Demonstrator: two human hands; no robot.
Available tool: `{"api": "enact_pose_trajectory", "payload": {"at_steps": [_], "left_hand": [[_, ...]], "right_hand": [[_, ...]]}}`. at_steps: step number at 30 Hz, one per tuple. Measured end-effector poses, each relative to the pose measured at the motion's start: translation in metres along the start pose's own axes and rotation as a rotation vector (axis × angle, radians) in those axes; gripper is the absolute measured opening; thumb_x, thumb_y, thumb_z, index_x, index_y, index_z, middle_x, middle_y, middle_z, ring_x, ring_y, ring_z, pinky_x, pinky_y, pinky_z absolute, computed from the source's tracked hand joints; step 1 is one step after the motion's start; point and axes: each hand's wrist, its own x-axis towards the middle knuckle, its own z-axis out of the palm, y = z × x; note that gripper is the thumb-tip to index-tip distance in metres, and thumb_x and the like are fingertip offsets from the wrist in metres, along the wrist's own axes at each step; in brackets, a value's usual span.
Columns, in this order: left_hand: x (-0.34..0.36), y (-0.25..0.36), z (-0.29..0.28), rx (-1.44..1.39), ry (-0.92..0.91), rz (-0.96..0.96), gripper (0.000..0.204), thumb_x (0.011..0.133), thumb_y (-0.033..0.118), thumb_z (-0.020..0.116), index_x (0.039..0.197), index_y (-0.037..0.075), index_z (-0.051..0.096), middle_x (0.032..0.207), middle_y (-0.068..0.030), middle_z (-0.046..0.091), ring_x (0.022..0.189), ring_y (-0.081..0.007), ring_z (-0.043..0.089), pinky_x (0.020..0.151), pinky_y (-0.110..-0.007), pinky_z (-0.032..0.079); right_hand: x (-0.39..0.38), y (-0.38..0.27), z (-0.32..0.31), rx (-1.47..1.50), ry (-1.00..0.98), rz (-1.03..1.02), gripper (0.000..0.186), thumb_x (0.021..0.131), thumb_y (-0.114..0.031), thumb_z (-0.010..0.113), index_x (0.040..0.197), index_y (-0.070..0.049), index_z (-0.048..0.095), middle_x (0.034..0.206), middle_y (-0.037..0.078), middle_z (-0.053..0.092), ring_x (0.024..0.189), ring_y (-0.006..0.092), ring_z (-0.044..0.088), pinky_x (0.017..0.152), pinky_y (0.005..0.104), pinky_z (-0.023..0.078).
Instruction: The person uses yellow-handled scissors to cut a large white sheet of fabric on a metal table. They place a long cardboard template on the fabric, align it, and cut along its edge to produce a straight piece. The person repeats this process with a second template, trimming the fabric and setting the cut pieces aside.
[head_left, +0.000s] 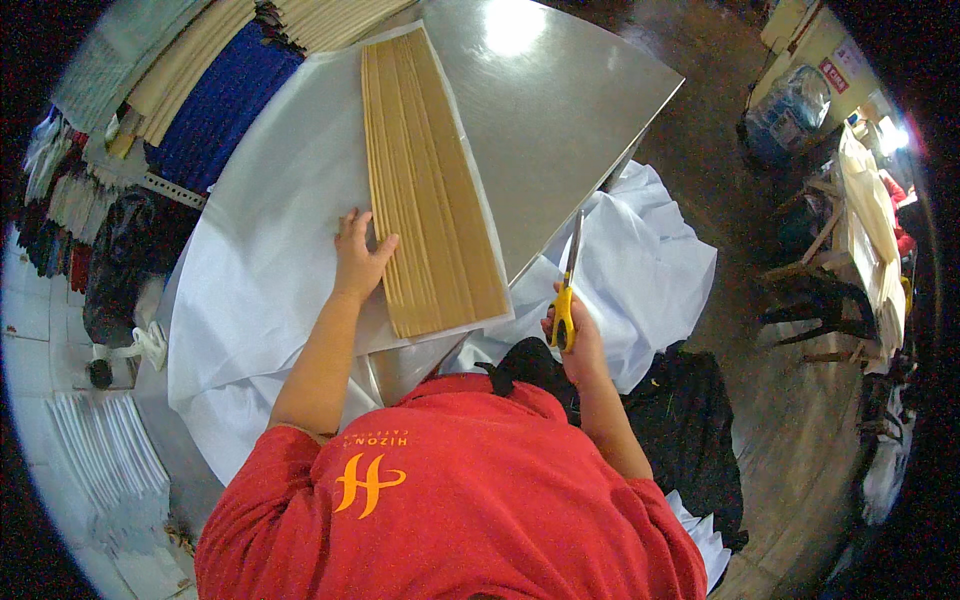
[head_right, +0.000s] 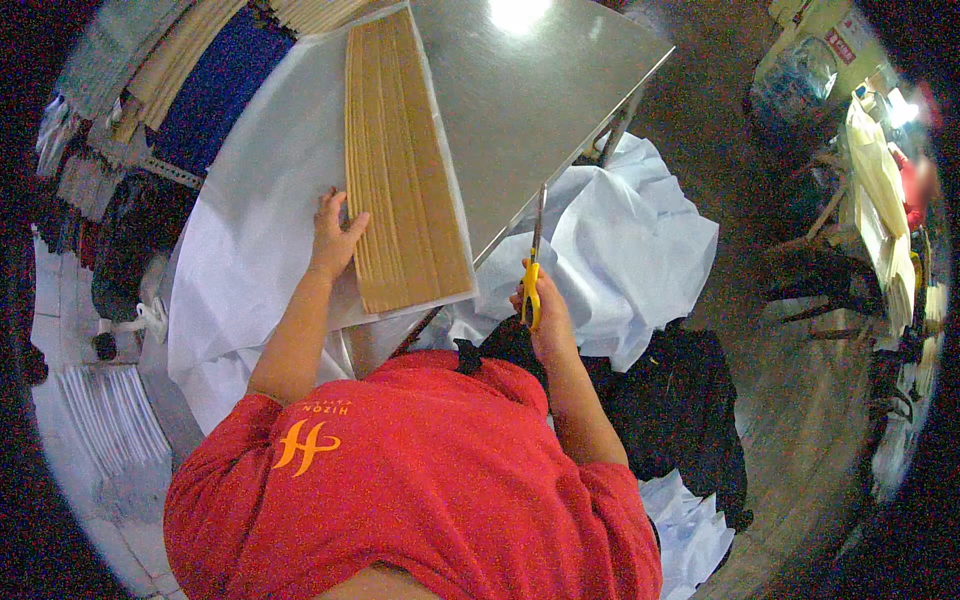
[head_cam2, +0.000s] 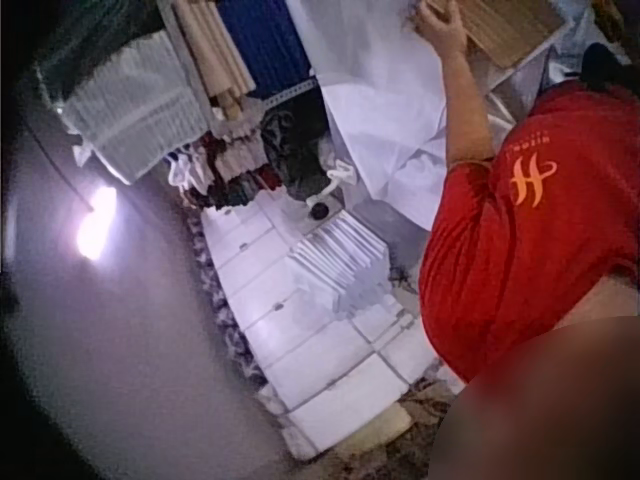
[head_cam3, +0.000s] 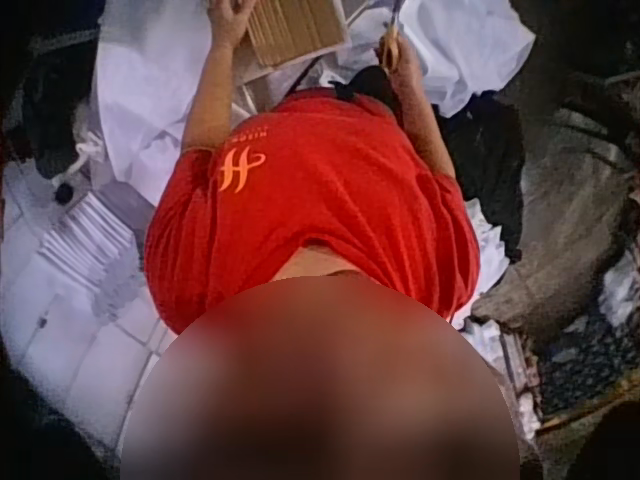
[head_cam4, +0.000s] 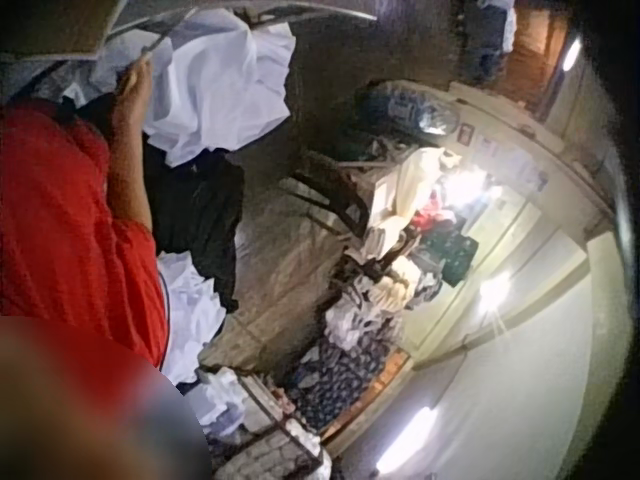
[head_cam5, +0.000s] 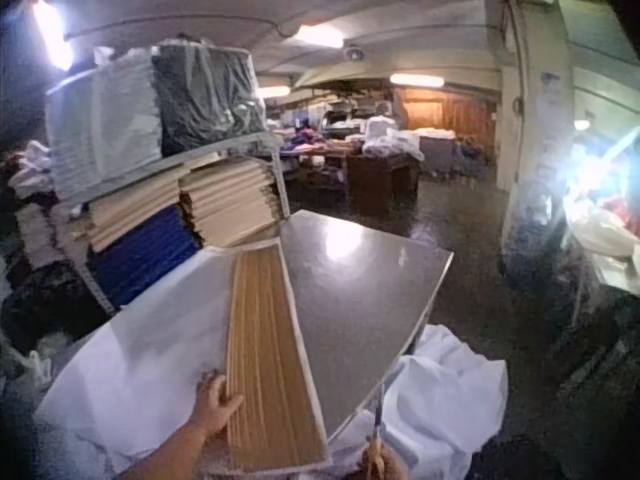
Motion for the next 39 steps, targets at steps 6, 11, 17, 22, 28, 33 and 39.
{"api": "enact_pose_trajectory", "payload": {"at_steps": [6, 11, 17, 22, 28, 33, 39], "left_hand": [[0.002, 0.0, -0.002, -0.022, -0.003, 0.026, 0.062, 0.077, 0.038, 0.069, 0.125, 0.008, 0.044, 0.139, -0.0267, 0.034, 0.132, -0.0399, 0.028, 0.107, -0.056, 0.019], [0.003, 0.001, -0.002, 0.025, 0.001, 0.042, 0.061, 0.076, 0.038, 0.07, 0.122, 0.007, 0.045, 0.139, -0.0272, 0.034, 0.132, -0.0405, 0.028, 0.106, -0.056, 0.019], [0.002, 0.004, -0.004, 0.031, -0.005, 0.051, 0.058, 0.076, 0.037, 0.07, 0.12, 0.006, 0.047, 0.139, -0.0286, 0.034, 0.132, -0.0413, 0.028, 0.106, -0.056, 0.02], [0.002, 0.001, -0.004, 0.061, -0.015, 0.069, 0.059, 0.077, 0.037, 0.07, 0.119, 0.003, 0.047, 0.139, -0.0302, 0.034, 0.132, -0.0419, 0.028, 0.106, -0.056, 0.02], [0.0, 0.002, -0.004, 0.004, 0.011, 0.074, 0.06, 0.076, 0.037, 0.071, 0.119, 0.003, 0.047, 0.139, -0.0307, 0.032, 0.133, -0.043, 0.025, 0.107, -0.057, 0.018], [0.0, 0.005, -0.008, 0.015, -0.041, 0.031, 0.062, 0.075, 0.037, 0.072, 0.119, 0.003, 0.046, 0.141, -0.0299, 0.03, 0.134, -0.0452, 0.023, 0.108, -0.058, 0.017], [0.001, 0.006, -0.007, -0.023, -0.013, 0.053, 0.061, 0.074, 0.035, 0.074, 0.119, 0.004, 0.045, 0.142, -0.0268, 0.03, 0.134, -0.0447, 0.022, 0.107, -0.06, 0.016]], "right_hand": [[-0.009, -0.002, -0.014, 0.04, -0.015, -0.012, 0.049, 0.09, -0.017, 0.046, 0.137, -0.005, 0.04, 0.096, 0.005, 0.052, 0.088, 0.0186, 0.055, 0.086, 0.0314, 0.046], [-0.021, 0.002, -0.016, 0.026, -0.071, 0.014, 0.06, 0.083, -0.004, 0.052, 0.141, -0.005, 0.035, 0.098, 0.005, 0.052, 0.09, 0.0183, 0.056, 0.084, 0.0306, 0.047], [-0.044, 0.01, -0.022, -0.265, -0.148, -0.006, 0.071, 0.079, -0.002, 0.066, 0.142, -0.006, 0.034, 0.099, 0.003, 0.053, 0.088, 0.0135, 0.056, 0.08, 0.0268, 0.047], [-0.047, 0.015, -0.022, -0.343, -0.173, 0.014, 0.075, 0.076, -0.004, 0.071, 0.141, -0.004, 0.034, 0.098, 0.002, 0.054, 0.089, 0.0109, 0.054, 0.079, 0.0248, 0.045], [-0.042, 0.017, -0.018, -0.363, -0.146, 0.023, 0.073, 0.076, -0.008, 0.072, 0.14, -0.005, 0.037, 0.099, 0.0, 0.05, 0.088, 0.011, 0.054, 0.08, 0.0242, 0.044], [-0.037, 0.016, -0.017, -0.345, -0.166, -0.001, 0.071, 0.077, -0.006, 0.07, 0.139, -0.005, 0.037, 0.098, -0.001, 0.049, 0.087, 0.0102, 0.054, 0.078, 0.0229, 0.044], [-0.036, 0.017, -0.018, -0.332, -0.145, 0.019, 0.07, 0.076, -0.004, 0.07, 0.138, -0.005, 0.038, 0.095, -0.001, 0.049, 0.085, 0.0098, 0.053, 0.077, 0.022, 0.044]]}}
